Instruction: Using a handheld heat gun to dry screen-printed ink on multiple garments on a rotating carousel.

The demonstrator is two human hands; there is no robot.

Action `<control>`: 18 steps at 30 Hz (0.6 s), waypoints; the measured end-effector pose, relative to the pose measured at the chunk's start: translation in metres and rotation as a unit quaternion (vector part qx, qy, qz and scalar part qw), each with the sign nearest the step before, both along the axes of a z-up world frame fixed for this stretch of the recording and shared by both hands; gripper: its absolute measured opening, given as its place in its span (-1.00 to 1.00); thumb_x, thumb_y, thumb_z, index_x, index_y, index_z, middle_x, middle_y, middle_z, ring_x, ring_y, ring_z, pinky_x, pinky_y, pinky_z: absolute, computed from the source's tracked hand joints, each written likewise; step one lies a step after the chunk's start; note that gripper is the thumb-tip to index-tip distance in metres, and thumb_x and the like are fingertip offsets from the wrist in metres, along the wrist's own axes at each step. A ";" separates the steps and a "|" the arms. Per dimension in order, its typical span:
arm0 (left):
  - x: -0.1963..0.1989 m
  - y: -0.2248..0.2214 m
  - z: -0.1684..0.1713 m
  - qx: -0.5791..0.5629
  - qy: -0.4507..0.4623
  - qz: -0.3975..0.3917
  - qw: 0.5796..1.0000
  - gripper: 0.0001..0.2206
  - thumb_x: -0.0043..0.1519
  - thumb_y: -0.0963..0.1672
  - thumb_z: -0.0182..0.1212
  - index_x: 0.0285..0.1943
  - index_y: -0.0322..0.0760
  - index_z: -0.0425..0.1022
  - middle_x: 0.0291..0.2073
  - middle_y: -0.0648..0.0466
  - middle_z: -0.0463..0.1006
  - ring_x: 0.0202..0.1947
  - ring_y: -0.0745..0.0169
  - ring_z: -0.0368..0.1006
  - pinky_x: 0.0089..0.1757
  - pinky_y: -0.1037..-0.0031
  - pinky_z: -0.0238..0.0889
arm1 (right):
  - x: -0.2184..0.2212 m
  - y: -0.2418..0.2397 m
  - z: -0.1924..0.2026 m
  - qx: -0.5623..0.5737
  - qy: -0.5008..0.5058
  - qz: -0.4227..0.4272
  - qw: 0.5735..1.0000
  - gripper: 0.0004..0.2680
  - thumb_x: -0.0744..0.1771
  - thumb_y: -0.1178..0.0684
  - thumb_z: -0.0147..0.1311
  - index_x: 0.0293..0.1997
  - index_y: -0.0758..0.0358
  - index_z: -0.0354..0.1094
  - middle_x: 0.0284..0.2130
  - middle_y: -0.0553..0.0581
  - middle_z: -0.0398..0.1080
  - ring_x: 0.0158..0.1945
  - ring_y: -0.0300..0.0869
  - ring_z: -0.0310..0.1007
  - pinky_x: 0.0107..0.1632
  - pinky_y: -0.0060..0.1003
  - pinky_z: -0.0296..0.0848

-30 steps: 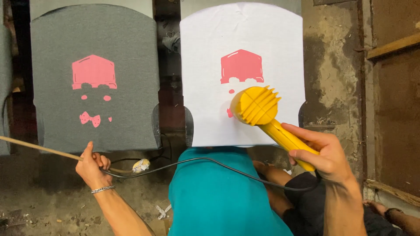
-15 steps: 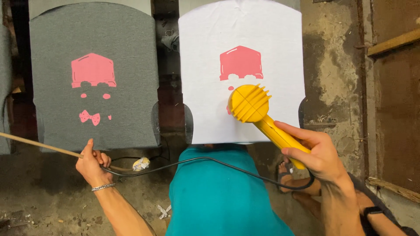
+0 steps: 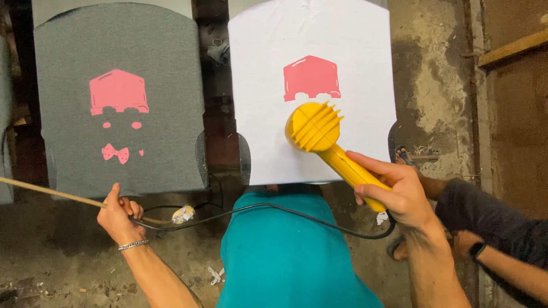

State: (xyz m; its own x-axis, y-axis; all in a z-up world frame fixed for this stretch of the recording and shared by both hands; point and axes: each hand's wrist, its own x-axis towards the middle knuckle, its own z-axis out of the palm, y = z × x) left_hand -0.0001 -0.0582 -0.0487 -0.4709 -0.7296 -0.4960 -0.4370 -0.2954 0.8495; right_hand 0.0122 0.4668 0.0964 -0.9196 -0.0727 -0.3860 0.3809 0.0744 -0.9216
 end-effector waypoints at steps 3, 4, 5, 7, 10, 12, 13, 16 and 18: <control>-0.001 0.003 0.003 -0.003 0.003 0.005 1.000 -0.64 0.43 -0.13 0.22 -0.46 -0.13 0.22 -0.77 0.17 0.01 -0.76 0.39 -0.09 -0.59 0.46 -0.23 | 0.003 0.006 0.010 0.046 -0.045 -0.026 0.998 -0.54 0.22 0.30 0.16 0.31 0.29 0.39 -0.49 0.29 0.50 -0.56 -0.12 0.39 -0.43 -0.29 0.37; -0.003 0.004 0.001 -0.002 0.005 0.005 1.000 -0.64 0.43 -0.13 0.22 -0.46 -0.13 0.22 -0.77 0.17 0.01 -0.76 0.39 -0.09 -0.59 0.46 -0.23 | 0.005 0.010 0.009 0.047 -0.043 -0.026 0.998 -0.54 0.22 0.30 0.16 0.31 0.29 0.39 -0.49 0.29 0.50 -0.56 -0.12 0.39 -0.43 -0.29 0.37; -0.002 0.003 0.000 0.001 0.003 0.005 1.000 -0.73 0.41 -0.13 0.21 -0.38 -0.14 0.29 -0.76 0.18 0.02 -0.76 0.41 -0.10 -0.58 0.47 -0.24 | 0.008 0.014 0.007 0.021 -0.039 -0.017 0.999 -0.54 0.22 0.29 0.17 0.30 0.30 0.39 -0.53 0.28 0.48 -0.57 -0.12 0.40 -0.44 -0.30 0.38; -0.002 0.003 -0.001 0.005 0.001 0.003 1.000 -0.81 0.39 -0.13 0.20 -0.31 -0.15 0.35 -0.76 0.19 0.03 -0.76 0.43 -0.10 -0.58 0.48 -0.25 | 0.008 0.012 0.005 -0.004 -0.035 -0.010 0.999 -0.55 0.22 0.28 0.17 0.29 0.30 0.40 -0.56 0.27 0.47 -0.58 -0.11 0.41 -0.45 -0.31 0.39; -0.001 0.002 0.000 0.002 0.006 -0.002 1.000 -0.66 0.42 -0.13 0.23 -0.43 -0.12 0.22 -0.76 0.17 0.03 -0.76 0.40 -0.08 -0.59 0.47 -0.23 | 0.005 0.006 0.004 -0.011 -0.005 -0.020 1.000 -0.55 0.23 0.27 0.16 0.31 0.33 0.36 -0.45 0.27 0.51 -0.54 -0.13 0.43 -0.40 -0.30 0.39; -0.002 0.002 0.002 0.003 0.000 0.001 1.000 -0.79 0.41 -0.13 0.20 -0.32 -0.14 0.34 -0.75 0.18 0.04 -0.76 0.41 -0.08 -0.58 0.48 -0.23 | 0.011 0.015 0.008 0.035 -0.028 -0.043 0.998 -0.54 0.22 0.29 0.16 0.30 0.35 0.38 -0.43 0.30 0.49 -0.54 -0.10 0.43 -0.42 -0.30 0.41; -0.002 0.003 0.004 0.003 0.001 0.002 1.000 -0.79 0.41 -0.13 0.20 -0.32 -0.14 0.34 -0.75 0.18 0.04 -0.76 0.41 -0.08 -0.58 0.48 -0.23 | 0.017 0.020 0.011 0.035 -0.027 -0.042 0.998 -0.54 0.22 0.29 0.16 0.30 0.35 0.38 -0.43 0.30 0.49 -0.54 -0.10 0.43 -0.42 -0.30 0.41; -0.003 0.004 0.006 0.003 0.003 0.006 1.000 -0.74 0.40 -0.13 0.22 -0.35 -0.14 0.29 -0.76 0.18 0.02 -0.76 0.41 -0.10 -0.59 0.49 -0.24 | 0.020 0.026 0.012 0.007 -0.043 -0.044 0.998 -0.54 0.20 0.31 0.15 0.29 0.37 0.40 -0.55 0.33 0.46 -0.59 -0.04 0.40 -0.44 -0.23 0.44; -0.004 0.003 0.001 -0.011 -0.010 0.000 1.000 -0.66 0.41 -0.13 0.23 -0.43 -0.10 0.21 -0.74 0.17 0.04 -0.74 0.40 -0.07 -0.56 0.47 -0.19 | 0.018 0.019 0.006 0.002 -0.012 -0.071 0.997 -0.54 0.20 0.29 0.17 0.29 0.37 0.37 -0.46 0.33 0.48 -0.58 -0.08 0.41 -0.45 -0.33 0.38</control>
